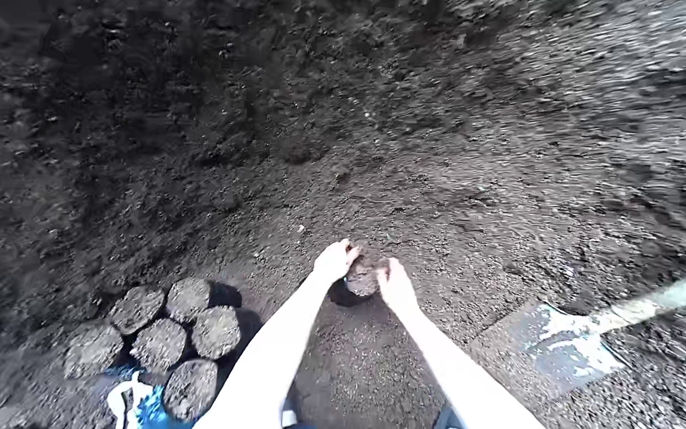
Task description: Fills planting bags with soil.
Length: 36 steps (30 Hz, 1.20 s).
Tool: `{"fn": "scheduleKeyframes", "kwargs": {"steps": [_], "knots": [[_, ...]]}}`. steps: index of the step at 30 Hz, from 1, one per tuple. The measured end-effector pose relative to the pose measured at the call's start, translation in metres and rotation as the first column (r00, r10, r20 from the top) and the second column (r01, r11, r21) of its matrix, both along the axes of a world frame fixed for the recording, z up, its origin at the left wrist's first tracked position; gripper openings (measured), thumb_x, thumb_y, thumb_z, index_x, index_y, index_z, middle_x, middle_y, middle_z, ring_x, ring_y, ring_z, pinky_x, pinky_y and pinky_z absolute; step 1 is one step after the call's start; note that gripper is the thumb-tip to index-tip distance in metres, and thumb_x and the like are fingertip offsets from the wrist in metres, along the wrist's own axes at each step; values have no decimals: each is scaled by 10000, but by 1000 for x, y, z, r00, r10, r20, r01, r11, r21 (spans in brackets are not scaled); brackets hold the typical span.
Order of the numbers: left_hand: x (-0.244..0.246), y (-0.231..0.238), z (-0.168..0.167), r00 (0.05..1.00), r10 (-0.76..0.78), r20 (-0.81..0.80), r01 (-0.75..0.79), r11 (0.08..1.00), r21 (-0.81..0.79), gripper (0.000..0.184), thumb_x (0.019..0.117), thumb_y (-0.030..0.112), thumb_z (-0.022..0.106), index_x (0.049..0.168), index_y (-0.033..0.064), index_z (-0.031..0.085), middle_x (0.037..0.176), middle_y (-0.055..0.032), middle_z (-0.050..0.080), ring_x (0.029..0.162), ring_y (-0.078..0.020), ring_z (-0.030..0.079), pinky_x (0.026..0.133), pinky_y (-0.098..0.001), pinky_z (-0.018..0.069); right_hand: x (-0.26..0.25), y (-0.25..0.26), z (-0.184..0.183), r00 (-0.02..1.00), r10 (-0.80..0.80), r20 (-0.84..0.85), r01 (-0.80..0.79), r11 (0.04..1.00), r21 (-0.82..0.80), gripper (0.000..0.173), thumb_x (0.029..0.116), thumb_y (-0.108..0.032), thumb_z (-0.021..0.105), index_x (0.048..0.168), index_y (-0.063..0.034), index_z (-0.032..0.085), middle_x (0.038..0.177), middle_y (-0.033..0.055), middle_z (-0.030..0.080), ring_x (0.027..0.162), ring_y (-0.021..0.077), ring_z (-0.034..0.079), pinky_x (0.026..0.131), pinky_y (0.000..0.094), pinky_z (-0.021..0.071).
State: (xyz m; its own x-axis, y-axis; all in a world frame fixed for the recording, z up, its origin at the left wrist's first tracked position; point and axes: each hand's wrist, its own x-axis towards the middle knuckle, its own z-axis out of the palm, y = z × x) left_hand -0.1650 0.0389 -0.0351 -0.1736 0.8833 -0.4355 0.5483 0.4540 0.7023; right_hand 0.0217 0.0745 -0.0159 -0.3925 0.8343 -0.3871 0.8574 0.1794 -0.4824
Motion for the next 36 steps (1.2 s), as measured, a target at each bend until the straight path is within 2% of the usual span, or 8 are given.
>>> {"fn": "scheduleKeyframes", "kwargs": {"steps": [3, 9, 14, 16, 25, 28, 33, 36], "knots": [[-8, -30, 11, 990, 92, 103, -60, 958, -279, 878, 945, 705, 561, 1477, 12, 477, 1322, -258, 631, 1211, -389, 642, 1021, -600, 504, 5, 8, -9, 959, 278, -48, -258, 934, 248, 451, 1090, -244, 392, 1509, -119, 504, 1565, 181, 450, 1390, 338, 514, 1110, 511, 464], [53, -67, 0, 481, 579, 658, -292, 814, -503, 820, 1071, 379, 565, 1621, 83, 33, 1220, -272, 656, 942, -270, 749, 833, -385, 622, -31, 67, -7, 968, 249, 14, -214, 858, -466, 642, 1037, -539, 526, 1525, -125, 471, 1421, 233, 565, 1251, 387, 595, 1032, 577, 483], [80, -53, 10, 266, 747, 609, -548, 637, -542, 731, 1113, 244, 488, 1615, 161, -37, 1431, -267, 490, 939, -245, 741, 767, -321, 633, -45, 90, -26, 851, 516, 96, -442, 803, -399, 730, 989, -524, 628, 1560, -117, 424, 1468, 216, 542, 1320, 367, 560, 1087, 588, 439], [87, -47, 12, 282, 765, 580, -580, 617, -532, 655, 1126, 216, 445, 1608, 127, 12, 1381, -257, 513, 911, -221, 729, 750, -304, 621, -44, 87, -25, 791, 595, 142, -527, 781, -334, 727, 1017, -530, 572, 1589, -124, 379, 1542, 223, 474, 1445, 393, 436, 1185, 623, 301], [82, -42, 20, 478, 764, 434, -523, 644, -558, 407, 1127, 214, 415, 1475, 86, 246, 826, -62, 543, 564, -94, 555, 523, -233, 509, 0, 61, -19, 885, 420, -199, -459, 860, -224, 458, 1107, -388, 425, 1421, -76, 547, 1201, 228, 682, 1091, 371, 680, 965, 563, 522], [55, -57, 29, 805, 545, 236, -417, 801, -429, 528, 1115, 350, 449, 1538, 57, 334, 1248, -161, 600, 1016, -229, 670, 862, -386, 578, 54, 89, -34, 962, 118, -246, -193, 932, -308, 530, 1128, -435, 267, 1509, -145, 494, 1275, 183, 670, 1146, 327, 662, 1011, 518, 506], [61, -60, 19, 967, 126, -221, -140, 989, -51, 1246, 776, 722, 751, 1653, 69, 151, 1697, -251, 136, 1547, -427, 231, 1231, -551, 288, 152, 92, -123, 958, 93, 270, -46, 983, -176, 829, 930, -580, 667, 1624, -303, 306, 1731, 84, 95, 1580, 419, -23, 1142, 794, 134], [84, -42, -6, 954, 53, -295, -16, 992, 125, 1100, 783, 674, 774, 1620, 117, 328, 1713, -189, 161, 1580, -407, 133, 1273, -539, 177, 155, 50, -135, 965, 84, 249, -43, 985, -167, 790, 896, -432, 766, 1572, -227, 414, 1682, 169, 222, 1533, 478, 170, 1129, 721, 294]]}}
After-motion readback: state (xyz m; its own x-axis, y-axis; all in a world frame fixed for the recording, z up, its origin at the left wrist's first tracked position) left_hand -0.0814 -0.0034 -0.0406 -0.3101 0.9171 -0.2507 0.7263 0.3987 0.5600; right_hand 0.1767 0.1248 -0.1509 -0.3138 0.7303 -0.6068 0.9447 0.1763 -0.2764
